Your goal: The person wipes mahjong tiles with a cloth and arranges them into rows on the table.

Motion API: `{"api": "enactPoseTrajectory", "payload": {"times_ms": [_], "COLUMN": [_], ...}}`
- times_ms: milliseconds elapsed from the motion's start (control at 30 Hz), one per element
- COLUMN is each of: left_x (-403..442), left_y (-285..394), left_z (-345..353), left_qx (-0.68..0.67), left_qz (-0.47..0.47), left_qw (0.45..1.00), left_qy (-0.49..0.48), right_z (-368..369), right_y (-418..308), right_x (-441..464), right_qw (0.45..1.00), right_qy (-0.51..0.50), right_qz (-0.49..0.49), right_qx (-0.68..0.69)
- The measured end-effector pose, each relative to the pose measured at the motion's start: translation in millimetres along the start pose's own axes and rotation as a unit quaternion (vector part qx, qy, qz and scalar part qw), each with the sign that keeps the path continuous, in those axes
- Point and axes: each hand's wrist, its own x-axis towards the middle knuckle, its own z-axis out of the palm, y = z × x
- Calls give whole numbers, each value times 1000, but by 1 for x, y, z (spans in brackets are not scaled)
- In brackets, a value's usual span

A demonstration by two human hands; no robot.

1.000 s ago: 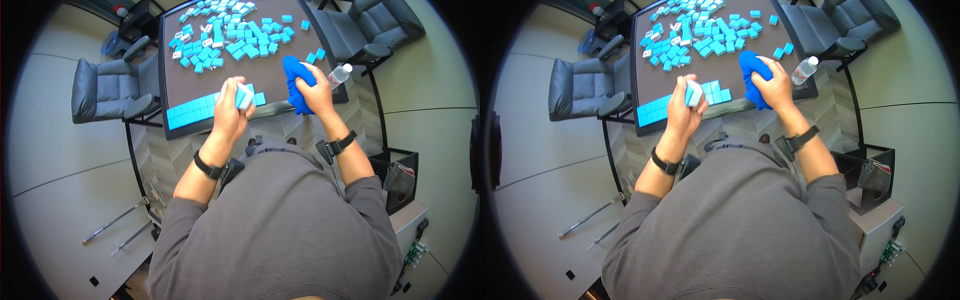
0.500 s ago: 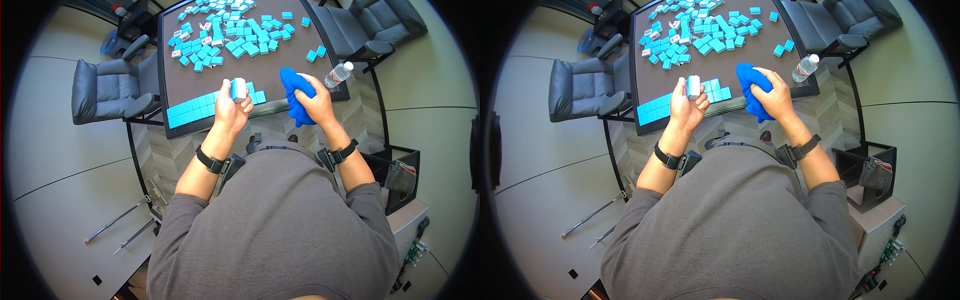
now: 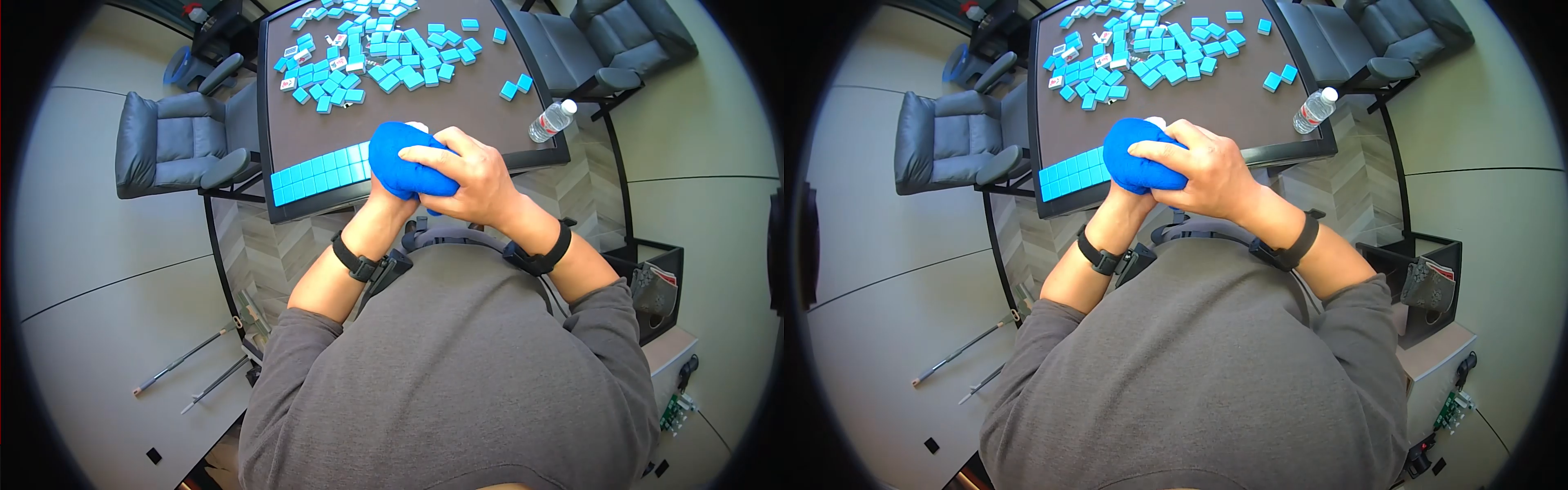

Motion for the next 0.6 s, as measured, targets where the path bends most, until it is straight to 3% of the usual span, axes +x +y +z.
{"api": "enactPoseTrajectory", "payload": {"times_ms": [33, 100, 133, 200, 233, 267, 367, 433, 600], "left_x": [-6, -15, -18, -35, -39, -36, -30, -18, -8], "left_y": [1, 8, 19, 21, 26, 34, 52, 54, 29], "left_z": [20, 40, 26, 41, 43, 50, 53, 34, 34], "left_qx": [-18, 77, -10, 135, 106, 110, 85, 62, 45], "left_qz": [13, -6, -43, -29, -44, -40, 22, 6, -1], "left_qw": [999, 984, 999, 990, 989, 988, 996, 998, 996], "left_qy": [46, 161, -9, -26, -95, -99, 7, 10, 76], "right_z": [2, 4, 3, 0, -5, -11, -20, -23, -21], "right_y": [4, 21, 36, 86, 94, 103, 77, 61, 12], "right_x": [0, -2, -3, -7, -17, -19, -24, -23, -5], "right_qw": [1000, 1000, 997, 975, 972, 966, 968, 971, 993], "right_qy": [3, 22, 25, 15, 45, 74, 87, 86, 72], "right_qz": [-4, 11, 65, 151, 194, 229, 230, 223, 90], "right_qx": [-3, -14, -24, -160, -128, -97, -44, -17, 20]}}
